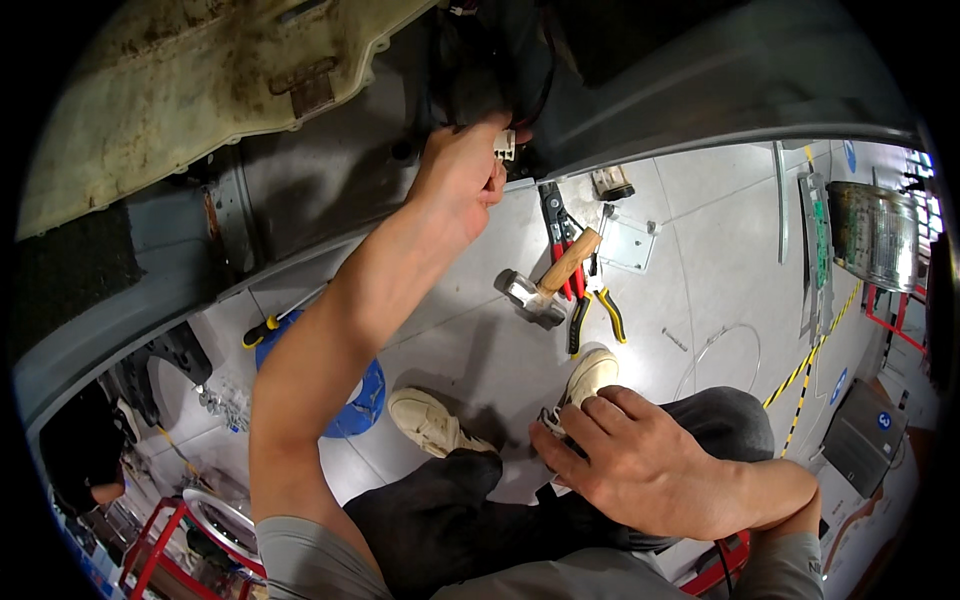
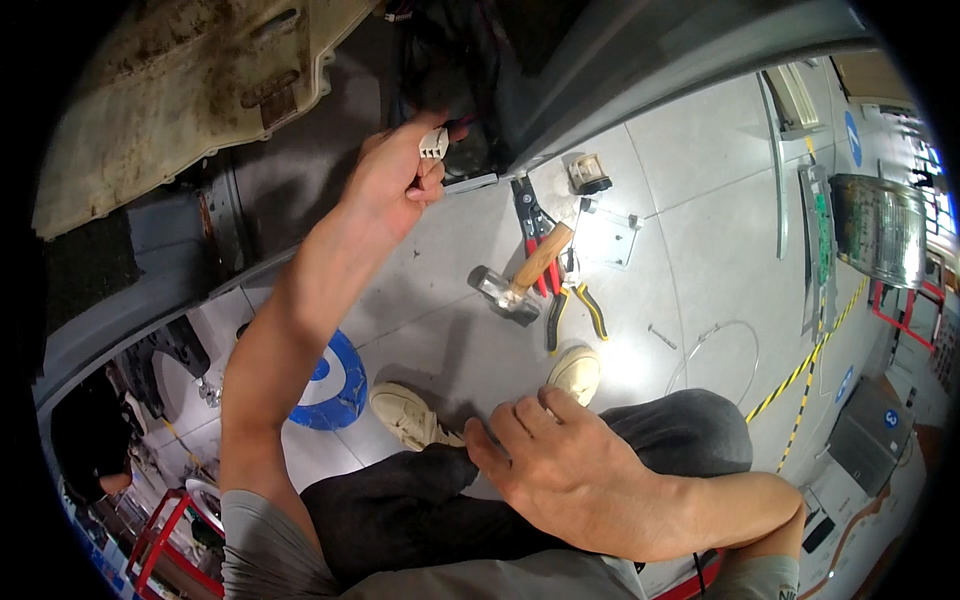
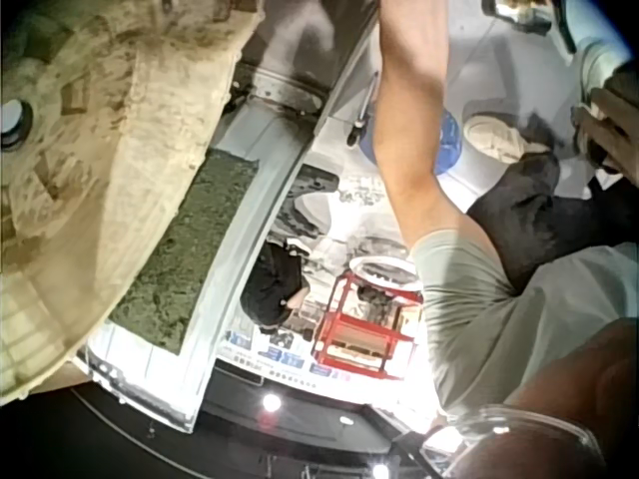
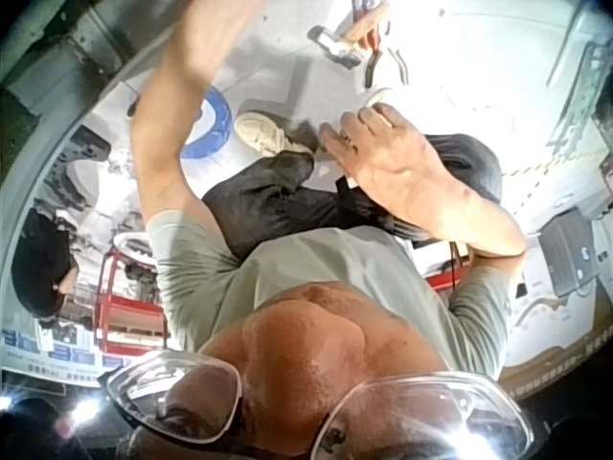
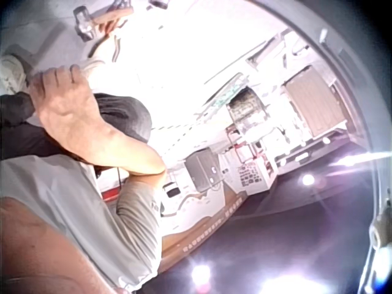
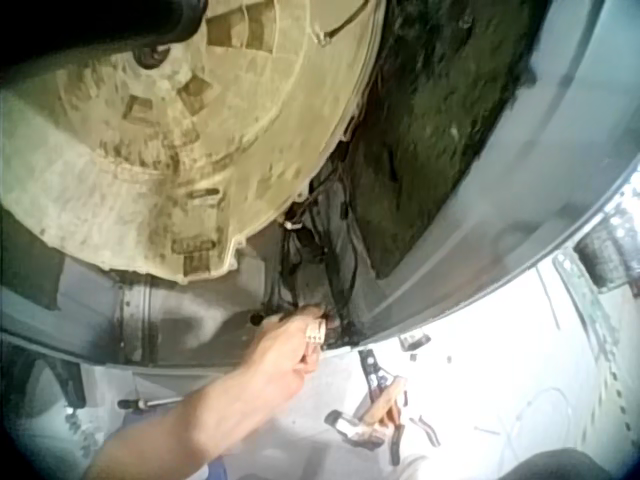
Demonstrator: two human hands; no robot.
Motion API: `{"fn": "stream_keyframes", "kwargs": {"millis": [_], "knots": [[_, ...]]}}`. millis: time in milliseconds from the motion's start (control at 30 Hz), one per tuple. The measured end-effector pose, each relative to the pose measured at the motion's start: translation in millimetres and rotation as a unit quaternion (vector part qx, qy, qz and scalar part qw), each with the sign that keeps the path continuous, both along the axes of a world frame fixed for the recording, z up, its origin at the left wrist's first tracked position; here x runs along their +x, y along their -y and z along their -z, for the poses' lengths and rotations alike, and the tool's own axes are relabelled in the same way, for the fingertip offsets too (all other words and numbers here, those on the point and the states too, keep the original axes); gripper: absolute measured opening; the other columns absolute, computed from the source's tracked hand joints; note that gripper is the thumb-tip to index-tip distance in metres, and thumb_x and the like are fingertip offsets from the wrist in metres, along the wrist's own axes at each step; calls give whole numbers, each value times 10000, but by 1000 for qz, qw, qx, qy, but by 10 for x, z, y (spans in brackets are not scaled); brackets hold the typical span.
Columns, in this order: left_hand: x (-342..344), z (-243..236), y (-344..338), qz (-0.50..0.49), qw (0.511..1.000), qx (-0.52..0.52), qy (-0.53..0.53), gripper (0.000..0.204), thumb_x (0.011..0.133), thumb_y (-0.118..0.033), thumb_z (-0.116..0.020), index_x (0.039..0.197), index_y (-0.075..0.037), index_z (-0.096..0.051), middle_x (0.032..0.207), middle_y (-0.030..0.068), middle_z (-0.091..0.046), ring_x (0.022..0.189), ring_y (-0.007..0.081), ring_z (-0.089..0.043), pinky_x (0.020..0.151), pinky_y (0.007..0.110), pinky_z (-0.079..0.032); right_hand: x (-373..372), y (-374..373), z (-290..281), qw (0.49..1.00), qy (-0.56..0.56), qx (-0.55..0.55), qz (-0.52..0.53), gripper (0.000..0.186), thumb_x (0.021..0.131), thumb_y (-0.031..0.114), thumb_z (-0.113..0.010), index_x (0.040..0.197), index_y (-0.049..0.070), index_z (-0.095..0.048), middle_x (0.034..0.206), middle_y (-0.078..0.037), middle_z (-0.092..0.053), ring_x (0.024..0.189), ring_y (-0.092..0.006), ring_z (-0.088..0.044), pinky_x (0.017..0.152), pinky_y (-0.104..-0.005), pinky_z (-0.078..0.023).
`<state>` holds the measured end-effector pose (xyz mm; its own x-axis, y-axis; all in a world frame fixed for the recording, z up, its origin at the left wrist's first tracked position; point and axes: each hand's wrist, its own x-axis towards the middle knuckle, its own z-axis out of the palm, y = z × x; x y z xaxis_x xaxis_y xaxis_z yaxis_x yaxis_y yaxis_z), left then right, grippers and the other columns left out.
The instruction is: The person handles a control board assembly by hand, disconnects wires from the bottom of a washing machine, and uses a multimeter while holding a door lock mechanism.
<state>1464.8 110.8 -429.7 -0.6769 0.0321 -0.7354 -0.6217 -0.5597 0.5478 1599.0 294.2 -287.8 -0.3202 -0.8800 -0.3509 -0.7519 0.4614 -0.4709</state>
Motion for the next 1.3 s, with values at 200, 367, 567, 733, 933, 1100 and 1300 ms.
{"fn": "stream_keyframes", "kwargs": {"millis": [200,367,567,733,933,1100,1300], "knots": [[38,139,55,-56,998,11,12,205,876,-190,-632,830,-20,-527,642,15,-448,413,74,-298,372,231,-186,-27,-5,-19,1000,-1,-7,-9,339,775,105,-547,1082,-21,-619,776,-65,-525,746,-188,-521,682,-273,-417],[53,347,133,-72,997,39,-11,236,871,-211,-655,841,-23,-514,711,29,-492,413,81,-293,372,239,-195,-15,-10,-21,1000,-5,-12,-5,331,781,106,-545,1077,-21,-621,763,-59,-523,743,-186,-522,680,-274,-417],[88,306,122,-20,994,104,-36,315,899,-312,-617,849,-13,-534,498,-21,-353,427,88,-354,404,224,-247,-5,-18,-39,1000,-2,-15,-6,328,781,103,-541,1074,-24,-619,765,-62,-526,741,-186,-523,686,-276,-421],[127,161,87,41,990,117,-73,333,915,-350,-586,873,-23,-538,495,-39,-348,466,80,-377,415,220,-255,-2,-14,-97,1000,1,12,-9,355,760,129,-570,1093,13,-615,865,-77,-560,801,-196,-559,739,-293,-453],[161,-50,92,54,986,153,-42,310,919,-338,-580,886,-32,-543,522,-47,-376,499,75,-404,408,205,-270,6,-53,-71,1000,-8,-13,-1,345,775,112,-540,1087,-18,-610,782,-69,-526,753,-193,-522,710,-289,-431],[188,-262,72,16,988,151,-29,325,895,-331,-628,929,-17,-552,572,-29,-417,535,83,-431,378,188,-267,7,-42,-119,1000,1,30,-7,363,768,181,-610,1100,35,-617,933,-84,-586,842,-211,-579,774,-313,-467],[217,-357,14,6,991,128,-26,366,872,-331,-666,976,0,-552,597,-28,-410,545,79,-412,363,178,-245,21,-48,-121,999,14,31,3,362,767,179,-613,1097,31,-617,934,-84,-585,841,-209,-575,783,-319,-466]]}}
